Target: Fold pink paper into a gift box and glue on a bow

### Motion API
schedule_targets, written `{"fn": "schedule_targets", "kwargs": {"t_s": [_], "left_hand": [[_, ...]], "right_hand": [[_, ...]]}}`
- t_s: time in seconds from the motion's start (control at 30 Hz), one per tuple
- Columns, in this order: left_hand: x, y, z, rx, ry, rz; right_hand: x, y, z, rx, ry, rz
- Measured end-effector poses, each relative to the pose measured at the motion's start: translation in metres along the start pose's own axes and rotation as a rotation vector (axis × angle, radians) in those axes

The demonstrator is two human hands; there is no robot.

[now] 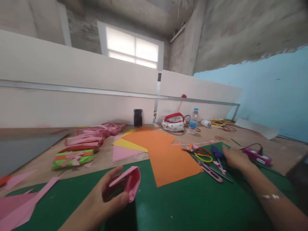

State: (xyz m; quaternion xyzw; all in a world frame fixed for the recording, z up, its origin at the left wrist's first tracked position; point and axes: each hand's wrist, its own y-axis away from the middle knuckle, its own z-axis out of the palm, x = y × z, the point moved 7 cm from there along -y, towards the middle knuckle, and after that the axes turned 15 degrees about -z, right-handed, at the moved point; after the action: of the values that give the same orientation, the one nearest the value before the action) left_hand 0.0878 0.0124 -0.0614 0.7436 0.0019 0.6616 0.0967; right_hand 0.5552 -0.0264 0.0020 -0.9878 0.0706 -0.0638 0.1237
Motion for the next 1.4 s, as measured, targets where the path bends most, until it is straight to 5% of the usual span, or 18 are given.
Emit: {"fn": "schedule_targets", "kwargs": {"t_s": [0.13, 0.23, 0.4, 0.53, 0.67, 0.8, 0.9, 1.07, 1.27, 1.4], "left_hand": [[0.010, 0.012, 0.014, -0.076, 0.067, -0.171], [0.014, 0.017, 0.017, -0.055, -0.015, -0.154], [0.015, 0.021, 0.014, -0.024, -0.055, -0.064], [0.020, 0.021, 0.009, 0.061, -0.043, 0.021], [0.023, 0.023, 0.010, 0.066, 0.060, -0.005], [0.027, 0.025, 0.011, 0.038, 0.074, -0.049], [0.028, 0.024, 0.010, 0.045, 0.091, -0.036], [0.027, 0.025, 0.013, 0.041, 0.064, 0.026], [0.031, 0.029, 0.015, 0.053, -0.002, 0.082], [0.031, 0.029, 0.015, 0.045, 0.035, 0.065]], "right_hand": [[-0.090, 0.013, -0.037, 0.066, -0.189, -0.256], [-0.191, 0.035, -0.066, 0.114, -0.711, -0.612], [-0.293, 0.044, -0.075, 0.084, -0.787, -0.892], [-0.303, 0.033, -0.054, 0.045, -0.984, -0.714], [-0.292, 0.034, -0.049, 0.277, -0.939, -0.521], [-0.296, 0.048, -0.062, 0.590, -0.785, -0.745], [-0.302, 0.058, -0.066, 0.690, -0.625, -0.937], [-0.306, 0.058, -0.065, 0.603, -0.491, -0.923], [-0.308, 0.052, -0.062, 0.401, -0.691, -0.959], [-0.302, 0.048, -0.066, 0.411, -0.776, -0.982]]}}
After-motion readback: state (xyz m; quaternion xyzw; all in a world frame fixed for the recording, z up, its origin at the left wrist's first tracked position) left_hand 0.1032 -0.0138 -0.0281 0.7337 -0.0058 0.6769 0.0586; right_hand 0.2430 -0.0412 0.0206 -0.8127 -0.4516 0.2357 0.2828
